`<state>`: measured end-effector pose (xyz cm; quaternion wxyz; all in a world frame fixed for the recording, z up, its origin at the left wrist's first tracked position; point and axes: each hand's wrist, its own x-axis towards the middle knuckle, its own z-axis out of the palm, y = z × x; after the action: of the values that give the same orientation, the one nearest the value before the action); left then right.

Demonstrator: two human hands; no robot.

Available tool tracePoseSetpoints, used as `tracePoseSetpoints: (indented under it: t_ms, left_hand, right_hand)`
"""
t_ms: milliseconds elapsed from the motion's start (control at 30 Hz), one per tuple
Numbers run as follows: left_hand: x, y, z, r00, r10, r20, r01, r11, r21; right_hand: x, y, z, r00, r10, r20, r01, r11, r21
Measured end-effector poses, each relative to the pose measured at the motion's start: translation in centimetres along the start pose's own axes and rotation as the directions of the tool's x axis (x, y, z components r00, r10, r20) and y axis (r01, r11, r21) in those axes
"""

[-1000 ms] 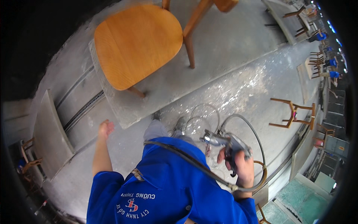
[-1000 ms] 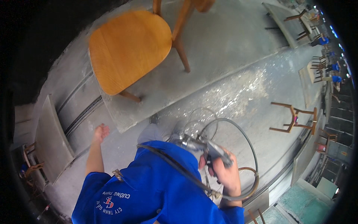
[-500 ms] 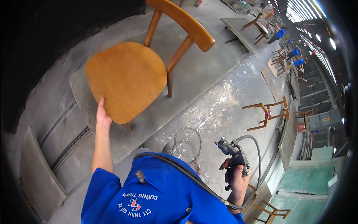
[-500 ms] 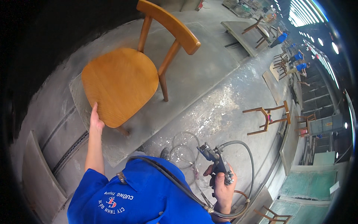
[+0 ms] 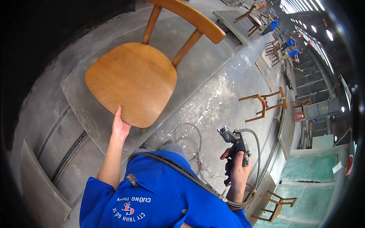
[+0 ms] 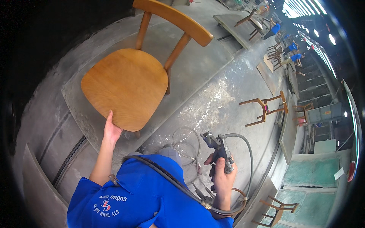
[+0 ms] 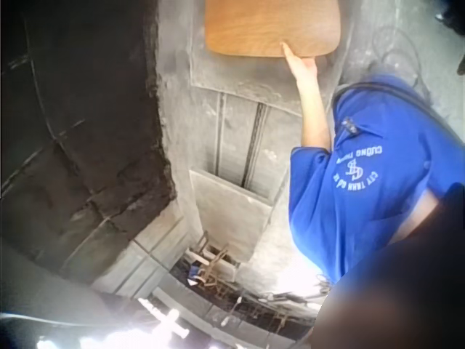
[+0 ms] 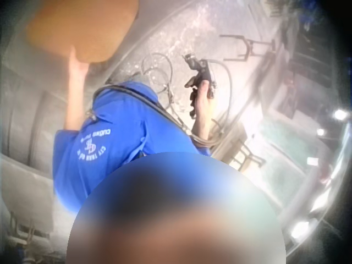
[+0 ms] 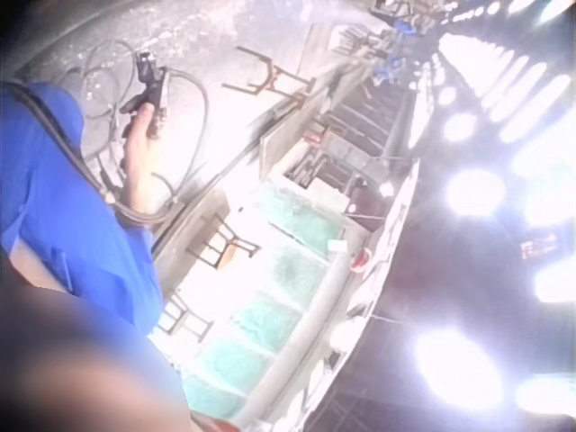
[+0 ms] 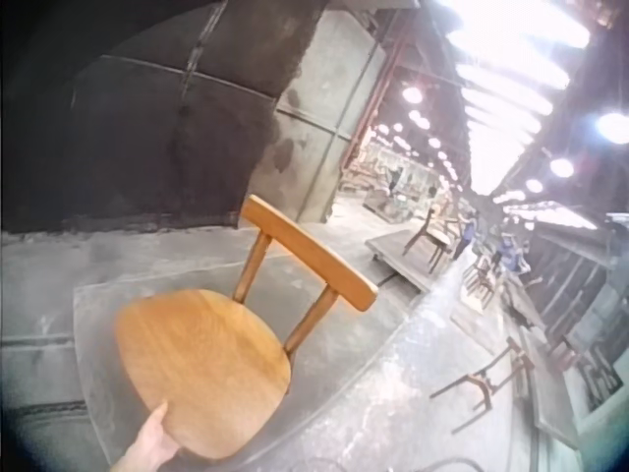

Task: The person uses a spray gun to apply finish to a wooden chair, rotating and repositioning it to cover the seat, back, and legs. The chair is placed on a protective sheet on the floor, and the person moves around it to ensure even coverage.

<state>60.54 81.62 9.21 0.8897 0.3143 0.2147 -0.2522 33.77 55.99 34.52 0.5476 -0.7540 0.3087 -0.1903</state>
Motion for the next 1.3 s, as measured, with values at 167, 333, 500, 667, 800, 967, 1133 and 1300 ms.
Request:
tracePoseSetpoints:
  t_ms: [167, 333, 500, 667, 800, 967, 1133, 1300]
  left_hand:
    - [-0.1, 0.7, -0.6, 0.999, 0.047, 0.003, -0.047, 0.998, 0.041]
    - [-0.3, 0.7, -1.8, 0.998, 0.059, -0.022, -0.058, 0.998, 0.018]
    - [0.0, 0.3, -5.4, 0.994, 0.014, -0.106, -0.042, 0.964, -0.262]
    - [1.4, -1.6, -11.7, 0.959, -0.037, -0.279, -0.065, 0.936, -0.346]
    - [1.8, -4.1, -17.0, 0.899, -0.145, -0.414, -0.031, 0.920, -0.390]
    - [1.3, -6.0, -20.3, 0.841, -0.193, -0.505, -0.036, 0.912, -0.409]
    - [1.8, -4.1, -19.1, 0.868, -0.148, -0.474, -0.053, 0.922, -0.384]
    - [4.8, 0.5, -14.6, 0.929, -0.007, -0.369, -0.123, 0.937, -0.328]
  right_hand:
    - [1.6, -0.2, 1.9, 0.999, -0.040, 0.022, 0.040, 0.999, 0.015]
    - [5.3, -1.1, 4.3, 0.988, -0.105, 0.109, 0.114, 0.990, -0.078]
    - [8.4, -2.1, 6.4, 0.978, -0.129, 0.161, 0.151, 0.979, -0.133]
    - [10.4, -2.7, 7.6, 0.958, -0.198, 0.206, 0.218, 0.973, -0.078]
    - [11.1, -3.1, 8.0, 0.944, -0.218, 0.249, 0.237, 0.971, -0.045]
    - [11.0, -3.3, 8.0, 0.939, -0.226, 0.259, 0.253, 0.965, -0.075]
    - [9.5, -3.7, 6.5, 0.835, -0.531, 0.142, 0.535, 0.845, 0.015]
    - [8.2, -3.6, 5.8, 0.823, -0.550, 0.142, 0.555, 0.832, 0.007]
